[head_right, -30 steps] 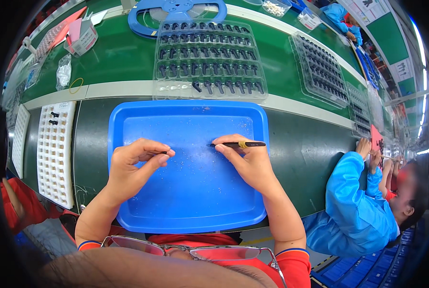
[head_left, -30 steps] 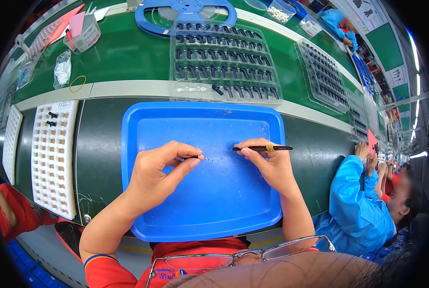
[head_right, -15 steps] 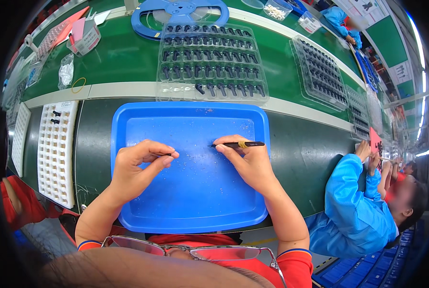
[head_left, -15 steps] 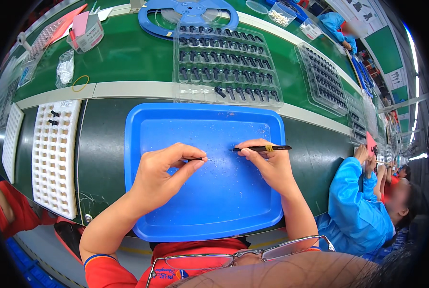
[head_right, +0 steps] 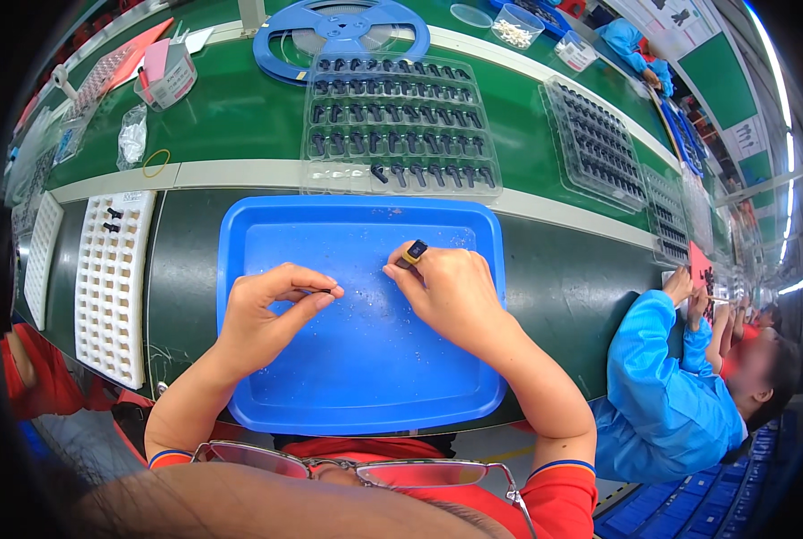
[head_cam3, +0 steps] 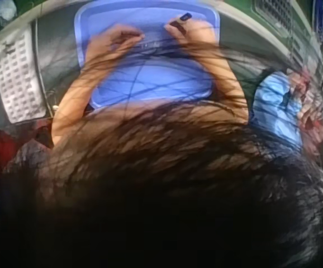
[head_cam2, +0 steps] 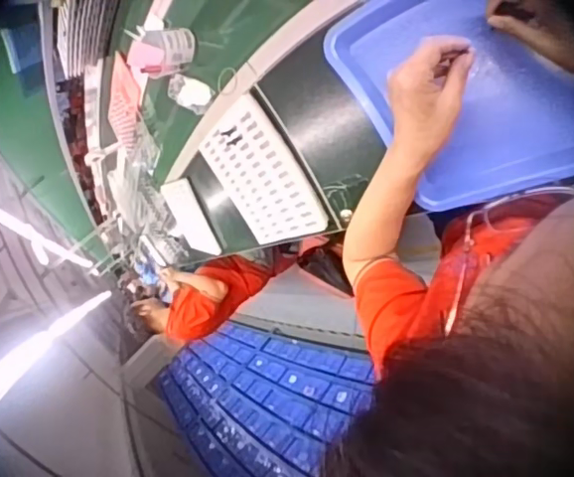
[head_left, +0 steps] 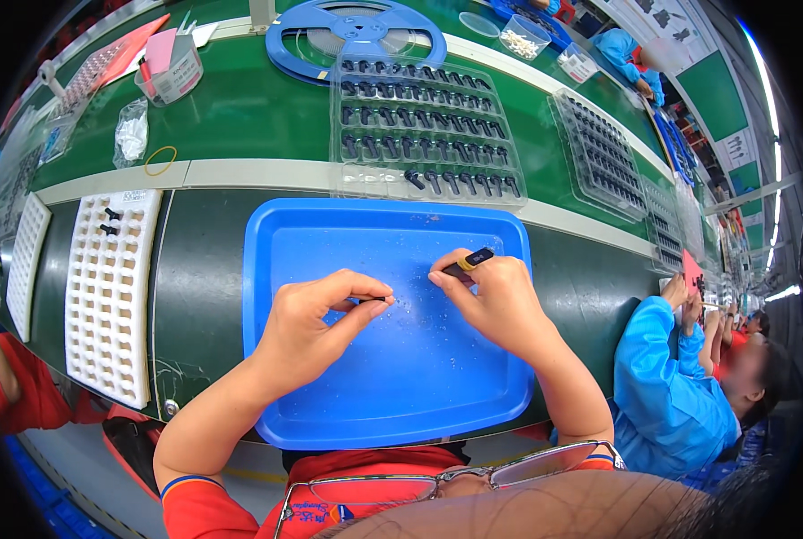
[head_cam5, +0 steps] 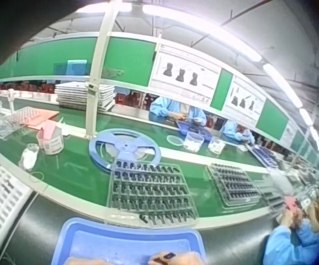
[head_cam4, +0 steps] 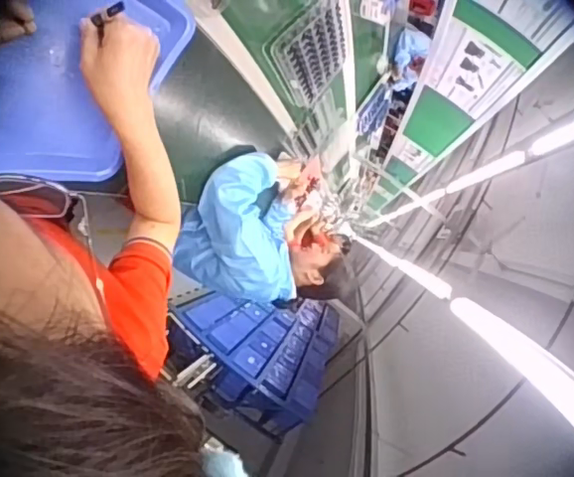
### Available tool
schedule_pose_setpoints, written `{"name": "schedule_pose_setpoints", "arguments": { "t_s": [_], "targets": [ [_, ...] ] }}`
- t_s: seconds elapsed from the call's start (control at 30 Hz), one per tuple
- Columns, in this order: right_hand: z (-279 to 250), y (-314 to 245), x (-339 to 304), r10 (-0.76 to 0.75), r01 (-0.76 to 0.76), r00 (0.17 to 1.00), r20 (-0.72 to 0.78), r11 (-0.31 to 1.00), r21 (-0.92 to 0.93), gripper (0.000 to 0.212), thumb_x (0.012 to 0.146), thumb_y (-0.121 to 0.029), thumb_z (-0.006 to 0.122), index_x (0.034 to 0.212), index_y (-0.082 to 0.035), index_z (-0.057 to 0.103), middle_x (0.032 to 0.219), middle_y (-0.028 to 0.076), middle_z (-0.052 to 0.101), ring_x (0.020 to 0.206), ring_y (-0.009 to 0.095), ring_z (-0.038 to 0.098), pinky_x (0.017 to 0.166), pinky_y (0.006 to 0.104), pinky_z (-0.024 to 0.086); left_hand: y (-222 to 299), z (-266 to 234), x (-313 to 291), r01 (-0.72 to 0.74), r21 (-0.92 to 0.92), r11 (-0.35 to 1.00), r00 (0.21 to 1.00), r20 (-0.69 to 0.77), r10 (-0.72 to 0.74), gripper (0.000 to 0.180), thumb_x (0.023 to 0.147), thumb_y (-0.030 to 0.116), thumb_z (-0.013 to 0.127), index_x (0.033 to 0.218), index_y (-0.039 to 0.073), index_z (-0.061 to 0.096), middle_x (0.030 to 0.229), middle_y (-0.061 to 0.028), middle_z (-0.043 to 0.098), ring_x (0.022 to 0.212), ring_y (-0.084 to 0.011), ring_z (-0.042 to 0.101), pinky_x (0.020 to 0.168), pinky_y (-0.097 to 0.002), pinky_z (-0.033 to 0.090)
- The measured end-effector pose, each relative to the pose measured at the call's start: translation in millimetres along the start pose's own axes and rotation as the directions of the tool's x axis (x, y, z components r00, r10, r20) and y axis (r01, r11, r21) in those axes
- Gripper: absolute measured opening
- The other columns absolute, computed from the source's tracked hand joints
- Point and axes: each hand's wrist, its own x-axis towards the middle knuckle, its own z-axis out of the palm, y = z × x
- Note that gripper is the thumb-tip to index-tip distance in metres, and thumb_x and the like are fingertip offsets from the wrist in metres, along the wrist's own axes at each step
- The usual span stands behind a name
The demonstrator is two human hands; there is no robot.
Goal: Assembling tiny components onto a circuit board or sub-assembly using precision tools.
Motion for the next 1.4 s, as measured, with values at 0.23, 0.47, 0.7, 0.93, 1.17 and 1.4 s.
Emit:
{"name": "schedule_pose_setpoints", "arguments": {
  "t_s": [0.23,0.47,0.7,0.93,1.17,1.4],
  "targets": [
    [-2,1,-3,0.044,-0.045,0.999,0.017,0.998,0.036,0.01,0.086,-0.016,0.067,0.09,-0.006,0.069,0.064,0.012,0.062,0.058,0.027,0.063,0.054,0.0338,0.048,-1,0,0,-0.035,-0.014,0.999,0.999,0.006,0.035,0.016,0.084,-0.005,0.066,0.099,-0.001,0.067,0.093,-0.0113,0.071,0.089,-0.019,0.07,0.076,-0.0293,0.058],
    [1,-19,-25,0.022,0.053,0.995,-0.094,0.685,0.727,0.011,0.09,-0.006,0.064,0.099,0.0,0.066,0.092,0.011,0.069,0.082,0.019,0.068,0.071,0.0296,0.054,3,-1,-2,-0.051,-0.075,0.996,0.999,0.015,0.053,0.043,0.085,-0.004,0.067,0.125,0.002,0.054,0.096,-0.0106,0.072,0.094,-0.0201,0.07,0.08,-0.0287,0.055],
    [11,-26,-29,0.042,0.082,0.992,-0.117,0.489,0.869,0.012,0.092,-0.005,0.061,0.1,0.003,0.064,0.098,0.021,0.069,0.089,0.027,0.069,0.074,0.0347,0.058,6,0,-4,-0.192,0.089,0.977,0.981,-0.006,0.193,0.05,0.083,-0.002,0.069,0.129,0.003,0.051,0.097,-0.0117,0.073,0.095,-0.0192,0.07,0.086,-0.0293,0.053],
    [15,-21,-30,0.078,0.022,0.995,-0.06,0.421,0.907,0.014,0.092,-0.009,0.063,0.101,0.002,0.064,0.099,0.021,0.069,0.087,0.026,0.07,0.071,0.0329,0.058,3,-1,-5,-0.206,0.084,0.975,0.978,-0.004,0.207,0.049,0.082,-0.002,0.07,0.127,0.003,0.053,0.098,-0.0115,0.073,0.095,-0.0189,0.07,0.087,-0.0292,0.053],
    [14,-20,-29,0.069,0.03,0.995,-0.066,0.432,0.901,0.015,0.091,-0.01,0.063,0.101,0.002,0.064,0.099,0.021,0.069,0.086,0.026,0.07,0.07,0.0325,0.058,3,-1,-5,-0.206,0.064,0.976,0.978,-0.003,0.207,0.047,0.083,-0.002,0.069,0.126,0.003,0.054,0.099,-0.0114,0.072,0.095,-0.0185,0.07,0.086,-0.0286,0.053],
    [10,-19,-28,0.107,0.043,0.989,-0.102,0.452,0.891,0.014,0.092,-0.01,0.062,0.1,0.002,0.064,0.098,0.02,0.069,0.085,0.025,0.07,0.068,0.0302,0.056,1,0,-2,-0.105,0.003,0.994,0.994,0.031,0.105,0.037,0.084,-0.003,0.067,0.12,0.002,0.058,0.099,-0.0119,0.072,0.094,-0.0189,0.07,0.082,-0.0289,0.055]
  ]
}}
